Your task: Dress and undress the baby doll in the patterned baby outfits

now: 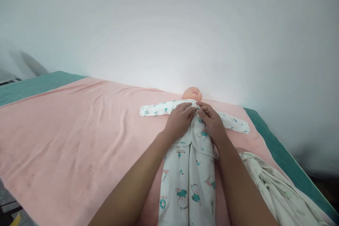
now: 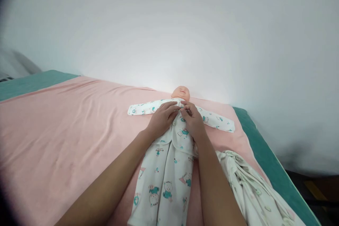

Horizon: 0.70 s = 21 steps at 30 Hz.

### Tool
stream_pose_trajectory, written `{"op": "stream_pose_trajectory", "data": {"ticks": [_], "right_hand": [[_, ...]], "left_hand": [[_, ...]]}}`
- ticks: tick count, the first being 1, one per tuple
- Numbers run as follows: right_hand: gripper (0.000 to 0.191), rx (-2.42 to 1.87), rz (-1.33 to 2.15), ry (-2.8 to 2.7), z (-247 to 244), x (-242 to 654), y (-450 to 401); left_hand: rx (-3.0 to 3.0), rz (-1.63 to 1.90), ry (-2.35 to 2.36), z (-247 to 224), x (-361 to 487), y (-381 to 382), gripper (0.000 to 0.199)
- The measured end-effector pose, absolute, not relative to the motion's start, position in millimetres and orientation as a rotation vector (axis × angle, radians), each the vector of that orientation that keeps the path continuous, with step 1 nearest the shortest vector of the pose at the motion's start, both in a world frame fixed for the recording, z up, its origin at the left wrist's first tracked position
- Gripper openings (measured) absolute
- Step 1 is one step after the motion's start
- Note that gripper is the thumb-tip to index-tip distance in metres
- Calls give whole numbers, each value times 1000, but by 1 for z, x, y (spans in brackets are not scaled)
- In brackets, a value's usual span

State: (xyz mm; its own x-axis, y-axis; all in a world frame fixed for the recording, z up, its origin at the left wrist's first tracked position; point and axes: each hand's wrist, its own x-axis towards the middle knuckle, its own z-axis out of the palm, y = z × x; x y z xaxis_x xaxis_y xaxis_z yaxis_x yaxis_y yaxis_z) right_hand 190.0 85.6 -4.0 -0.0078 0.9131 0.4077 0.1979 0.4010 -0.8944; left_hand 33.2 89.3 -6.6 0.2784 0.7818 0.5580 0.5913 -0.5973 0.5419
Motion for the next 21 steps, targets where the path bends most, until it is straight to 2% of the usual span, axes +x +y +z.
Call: {"op": "stream_pose_trajectory", "data": {"ticks": [5, 9, 17, 21], "right_hand": [[29, -962, 870, -1180, -7, 194, 84], [26, -933, 844, -1195, -11, 194, 84], [25, -1047, 810, -1331, -7, 192, 84], [30, -1070, 697, -1484, -4, 192, 84]], "left_hand": [[2263, 1043, 1014, 6, 15, 76, 25], [2249, 921, 915, 6, 0, 71, 25], [2265, 1284, 1039, -8, 17, 66, 18], [2368, 1322, 1190, -13, 20, 64, 22]]}}
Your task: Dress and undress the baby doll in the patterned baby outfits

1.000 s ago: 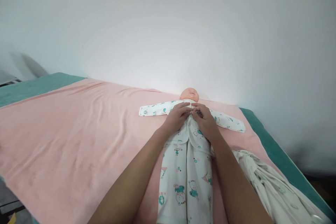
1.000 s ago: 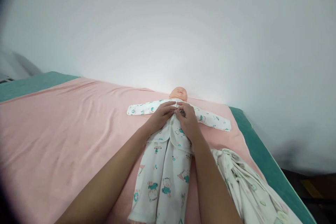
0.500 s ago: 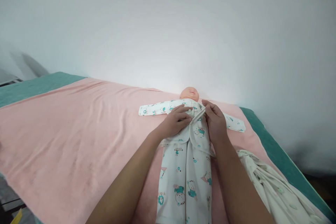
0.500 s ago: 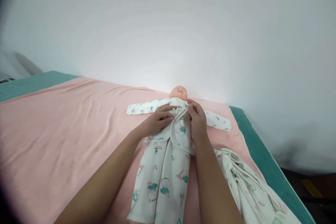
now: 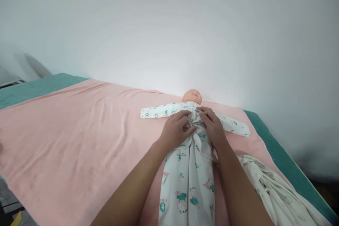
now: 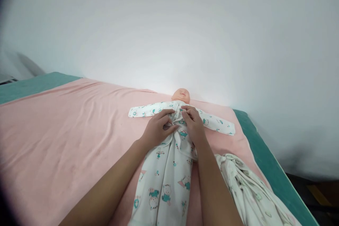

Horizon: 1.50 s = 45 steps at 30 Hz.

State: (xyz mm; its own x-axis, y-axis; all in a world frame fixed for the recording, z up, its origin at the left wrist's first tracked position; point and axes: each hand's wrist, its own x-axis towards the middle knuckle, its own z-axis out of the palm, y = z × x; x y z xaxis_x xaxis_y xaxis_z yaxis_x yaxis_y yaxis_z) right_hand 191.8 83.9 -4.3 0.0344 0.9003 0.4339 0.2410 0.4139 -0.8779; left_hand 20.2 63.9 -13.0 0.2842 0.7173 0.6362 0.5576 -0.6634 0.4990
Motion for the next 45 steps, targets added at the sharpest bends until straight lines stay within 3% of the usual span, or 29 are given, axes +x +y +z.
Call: {"op": "stream_pose_trajectory", "data": {"ticks": [7, 13, 16, 18, 22, 28, 36, 45], "right_hand": [[38, -1107, 578, -1569, -3, 188, 84], [29, -1532, 412, -789, 1, 256, 88], [25, -1611, 294, -845, -4, 276, 93], [20, -1558, 233, -1137, -12, 270, 100], [57, -1608, 47, -1702, -33, 246, 111], [71, -1821, -54, -1763, -53, 245, 110], [60, -2013, -73, -1174, -45, 266, 110], [48, -1911, -233, -1559, -44, 239, 120]], "left_hand": [[2260, 1447, 1356, -13, 20, 68, 30], [1385, 1850, 1681, -17, -36, 89, 28], [1308, 1923, 1804, -28, -50, 99, 23], [1604, 1807, 1785, -37, -44, 103, 19], [2193, 1358, 1699, -53, -20, 108, 31], [2319, 1191, 1860, -61, -18, 122, 41], [2115, 1067, 2116, -46, -48, 146, 29], [2103, 853, 2109, -45, -44, 163, 30]]}}
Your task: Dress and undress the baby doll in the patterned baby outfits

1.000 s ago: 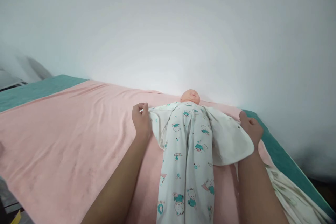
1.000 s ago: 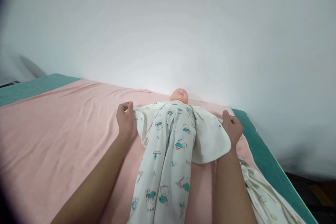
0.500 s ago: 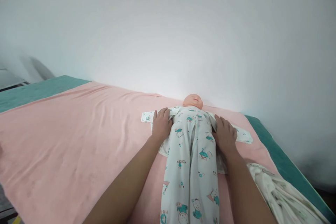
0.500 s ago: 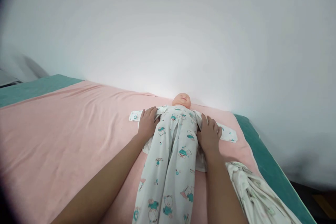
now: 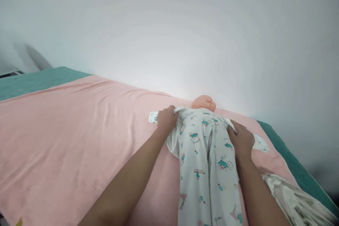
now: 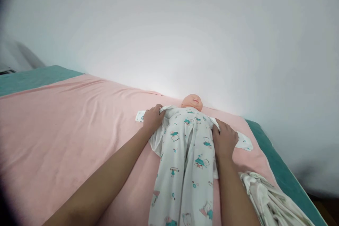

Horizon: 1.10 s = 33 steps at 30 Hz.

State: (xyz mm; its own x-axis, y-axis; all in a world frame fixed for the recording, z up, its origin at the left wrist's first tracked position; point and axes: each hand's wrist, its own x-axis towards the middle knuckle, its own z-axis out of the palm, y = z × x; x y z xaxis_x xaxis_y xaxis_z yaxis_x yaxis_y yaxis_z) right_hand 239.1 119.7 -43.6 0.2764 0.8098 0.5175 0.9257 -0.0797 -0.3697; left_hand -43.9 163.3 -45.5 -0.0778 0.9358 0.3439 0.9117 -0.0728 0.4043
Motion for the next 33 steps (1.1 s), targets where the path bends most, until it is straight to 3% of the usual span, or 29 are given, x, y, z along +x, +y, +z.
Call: {"op": "stream_pose_trajectory", "data": {"ticks": [8, 13, 18, 22, 27, 33], "right_hand": [[46, -2108, -98, -1166, -42, 249, 119], [43, -1796, -17, -1317, -29, 231, 109], [37, -1637, 253, -1769, 21, 189, 125], [40, -1679, 258, -2438, 54, 143, 161], [41, -1879, -73, -2840, 40, 76, 183], [36, -1775, -155, -2932, 23, 58, 184]], "left_hand": [[1943, 674, 2165, -39, -56, 172, 27], [1987, 680, 2181, -41, -55, 166, 25], [1975, 698, 2159, -41, -53, 166, 26], [1959, 685, 2153, -40, -53, 167, 27], [1950, 709, 2169, -40, -53, 167, 26], [1984, 767, 2131, -41, -53, 164, 25]]}}
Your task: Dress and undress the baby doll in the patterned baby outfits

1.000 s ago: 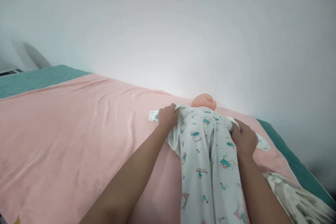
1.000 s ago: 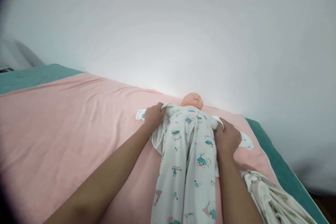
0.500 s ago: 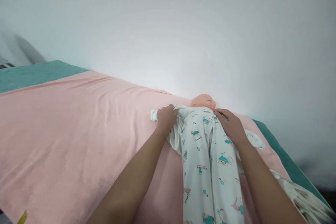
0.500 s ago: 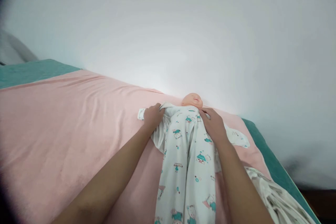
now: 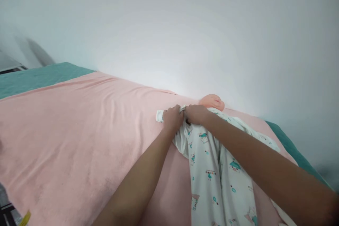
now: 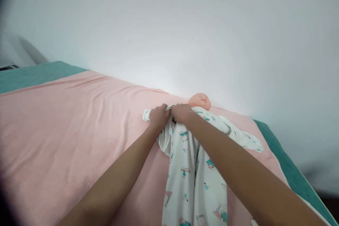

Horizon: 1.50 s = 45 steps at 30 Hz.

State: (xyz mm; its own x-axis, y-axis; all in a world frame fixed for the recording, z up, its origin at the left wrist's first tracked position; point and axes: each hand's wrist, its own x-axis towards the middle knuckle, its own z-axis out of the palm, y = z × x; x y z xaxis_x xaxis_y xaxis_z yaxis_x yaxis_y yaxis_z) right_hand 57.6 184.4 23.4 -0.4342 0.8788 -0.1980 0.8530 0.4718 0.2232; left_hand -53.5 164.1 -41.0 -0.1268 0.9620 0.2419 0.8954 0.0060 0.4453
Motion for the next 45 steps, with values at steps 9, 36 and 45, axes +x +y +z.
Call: {"op": "stream_pose_trajectory", "data": {"ticks": [9, 36, 45], "right_hand": [[29, 1454, 143, 2511, 69, 94, 177], [28, 1766, -403, 3030, 50, 147, 155], [37, 2502, -229, 2960, -11, 248, 113]], "left_hand": [[1960, 1246, 1923, -52, -59, 151, 39], [2436, 874, 2107, -52, -34, 134, 54], [2271, 798, 2205, -58, -28, 134, 57]]}}
